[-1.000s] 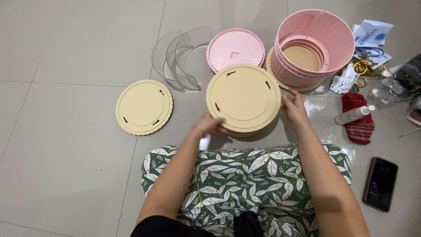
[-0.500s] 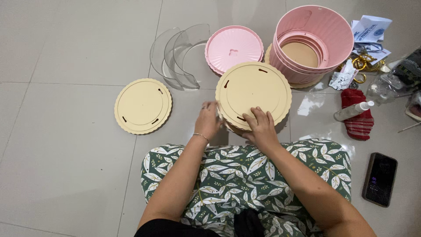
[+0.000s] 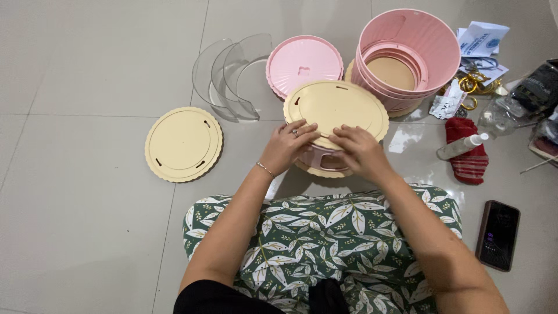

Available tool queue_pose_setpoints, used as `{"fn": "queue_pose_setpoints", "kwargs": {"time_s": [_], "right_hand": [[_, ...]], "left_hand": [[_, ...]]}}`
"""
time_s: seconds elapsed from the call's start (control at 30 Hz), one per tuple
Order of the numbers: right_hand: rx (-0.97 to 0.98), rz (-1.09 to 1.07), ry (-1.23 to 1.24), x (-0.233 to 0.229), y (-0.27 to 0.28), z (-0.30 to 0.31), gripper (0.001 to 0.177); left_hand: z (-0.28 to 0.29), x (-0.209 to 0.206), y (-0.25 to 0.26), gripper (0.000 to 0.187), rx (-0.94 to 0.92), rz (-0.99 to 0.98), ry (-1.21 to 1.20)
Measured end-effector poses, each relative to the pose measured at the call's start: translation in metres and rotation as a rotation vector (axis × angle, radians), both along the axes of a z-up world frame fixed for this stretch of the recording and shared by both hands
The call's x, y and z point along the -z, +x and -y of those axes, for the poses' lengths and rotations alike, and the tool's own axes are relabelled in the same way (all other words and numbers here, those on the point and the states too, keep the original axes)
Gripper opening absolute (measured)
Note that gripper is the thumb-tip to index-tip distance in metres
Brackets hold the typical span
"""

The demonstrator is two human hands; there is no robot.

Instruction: The person assembles a multi-tiered container by stacking beige circular bases, pink cylindrical bodies, and clear plastic rings, then securing each tier with a beige lid. The person repeats this process to build a stack of three tiers.

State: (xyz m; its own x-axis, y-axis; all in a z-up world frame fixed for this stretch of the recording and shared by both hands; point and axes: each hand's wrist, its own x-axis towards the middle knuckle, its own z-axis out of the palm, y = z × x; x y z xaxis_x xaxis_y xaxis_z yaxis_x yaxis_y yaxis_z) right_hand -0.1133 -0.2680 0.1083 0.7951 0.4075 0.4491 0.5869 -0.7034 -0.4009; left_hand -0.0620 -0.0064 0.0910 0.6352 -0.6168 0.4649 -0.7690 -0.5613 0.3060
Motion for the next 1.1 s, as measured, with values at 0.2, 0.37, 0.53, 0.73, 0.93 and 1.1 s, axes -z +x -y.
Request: {"fn": "queue_pose_setpoints", "kwargs": {"time_s": [0.2, 0.37, 0.53, 0.73, 0.93, 1.1], "right_hand": [[-0.104, -0.225, 0.155, -0.057, 0.029, 0.018, 0.035], [-0.115, -0.267, 0.141, -0.072, 0.043, 0.014, 0.036], [-0.161, -0.176, 0.141, -0.068, 0.042, 0.011, 0.036], [-0.130, -0.153, 0.126, -0.066, 0.046, 0.014, 0.033], [-0.140, -0.151, 0.144, -0.065, 0.057, 0.018, 0.031], [-0.142, -0.131, 0.142, -0.067, 0.065, 0.021, 0.031]], "left_hand": [[0.009, -0.044, 0.009, 0.040, -0.072, -0.016, -0.036], [0.005, -0.052, 0.019, 0.039, -0.012, -0.036, -0.102], [0.004, -0.043, 0.024, 0.042, 0.069, 0.082, -0.215], [0.008, -0.041, 0.034, 0.038, 0.049, -0.059, -0.210], [0.011, -0.043, 0.045, 0.028, 0.039, -0.126, -0.245], [0.017, -0.040, 0.052, 0.029, 0.056, -0.054, -0.295]]}}
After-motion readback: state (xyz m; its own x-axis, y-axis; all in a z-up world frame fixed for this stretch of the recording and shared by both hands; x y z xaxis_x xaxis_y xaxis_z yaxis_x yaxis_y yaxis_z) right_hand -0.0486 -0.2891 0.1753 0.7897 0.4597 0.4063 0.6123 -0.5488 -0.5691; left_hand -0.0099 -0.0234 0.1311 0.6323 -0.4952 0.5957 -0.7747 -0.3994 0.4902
